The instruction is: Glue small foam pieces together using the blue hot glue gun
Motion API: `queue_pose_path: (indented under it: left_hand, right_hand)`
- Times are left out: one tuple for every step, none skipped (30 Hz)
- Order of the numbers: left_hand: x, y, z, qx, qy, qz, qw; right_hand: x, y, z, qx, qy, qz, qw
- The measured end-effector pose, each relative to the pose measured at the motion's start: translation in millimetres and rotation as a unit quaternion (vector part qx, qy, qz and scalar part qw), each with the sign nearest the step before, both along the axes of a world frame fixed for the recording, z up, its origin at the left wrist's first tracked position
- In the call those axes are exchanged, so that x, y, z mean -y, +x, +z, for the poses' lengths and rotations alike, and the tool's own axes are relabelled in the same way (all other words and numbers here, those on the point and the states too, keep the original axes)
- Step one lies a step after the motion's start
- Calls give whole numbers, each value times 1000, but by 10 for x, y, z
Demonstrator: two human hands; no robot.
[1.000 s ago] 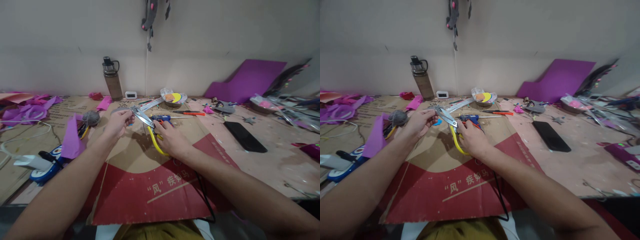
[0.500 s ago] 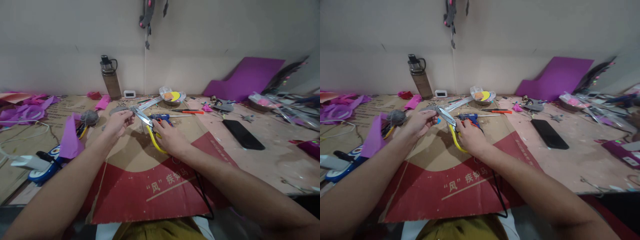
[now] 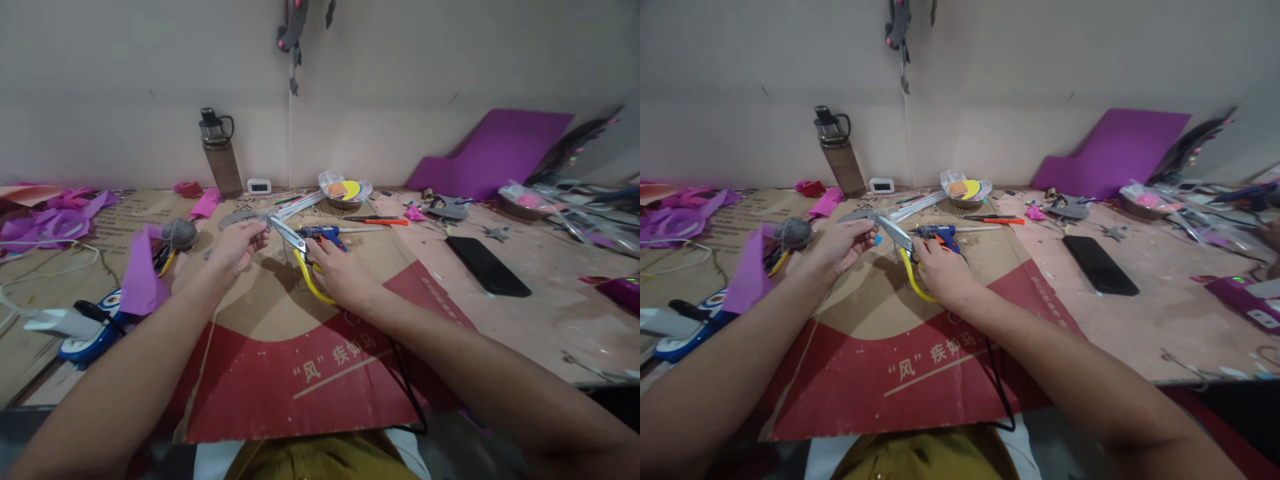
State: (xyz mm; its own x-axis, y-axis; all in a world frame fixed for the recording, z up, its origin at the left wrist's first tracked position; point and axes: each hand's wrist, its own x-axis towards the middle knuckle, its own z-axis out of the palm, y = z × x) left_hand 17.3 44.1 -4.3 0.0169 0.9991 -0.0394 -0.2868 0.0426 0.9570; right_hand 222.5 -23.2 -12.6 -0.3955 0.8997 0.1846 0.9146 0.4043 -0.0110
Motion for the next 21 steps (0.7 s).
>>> queue_pose_path:
  left_hand:
    - [-1,0,-3,-1,2,0,1000]
    - [-2,1,-5,-2,3,0,1000]
    - [-2,1,-5,-1,2,2,1000]
    - [-2,2,-4,-1,-2,4,1000]
    - [-2,2,-2,-2,-7,5,1000]
    - [-1,1,-1,-4,-13,7,1000]
    - [-2,0,0,-7,-19,9,1000]
    - [-3,-5,-1,-12,-24,9,1000]
    - [-8,-13,-2,-18,-30,12,999]
    - [-16,-26,-5,-23,-34,18,999]
    - [-29,-46,-7,-30,-36,31,998]
    - [-48,-73,-8,-36,-36,48,998]
    - [-72,-109,-8,-44,-31,70,996]
    - [-101,-153,-6,-52,-23,93,994]
    - [-133,-201,-1,-58,-11,113,992]
    - [-165,-252,5,-61,2,132,989]
    - [-195,-301,13,-63,9,149,987]
    - [-220,-345,23,-61,25,153,986]
    - [-238,-379,32,-58,32,151,986]
    - [-248,-403,42,-55,38,148,987]
    - [-250,-415,50,-54,43,139,988]
  right_hand:
    - [0,3,1,2,1,-2,1000]
    - [-1,7,2,1,2,-4,1000]
    - [-2,11,2,-1,3,-4,1000]
    - [-5,17,-1,-5,4,-3,1000]
    - [-8,23,-6,-10,4,0,1000]
    - [-12,29,-13,-15,3,2,1000]
    - [-17,35,-22,-19,2,4,1000]
    - [-21,39,-32,-23,0,5,1000]
    - [-25,42,-42,-26,-3,4,1000]
    - [-27,42,-52,-29,-9,2,1000]
    - [-27,42,-58,-36,-15,4,999]
    - [-24,42,-62,-47,-21,10,999]
    - [-18,42,-60,-64,-28,21,997]
    - [-8,44,-54,-83,-37,42,995]
    - [5,46,-44,-105,-49,72,991]
    - [22,49,-30,-122,-66,111,984]
    - [42,53,-14,-132,-89,154,975]
    - [63,56,3,-131,-117,194,965]
    - [85,59,20,-123,-143,225,956]
    - [106,61,35,-112,-163,245,949]
    - [127,62,50,-102,-175,256,945]
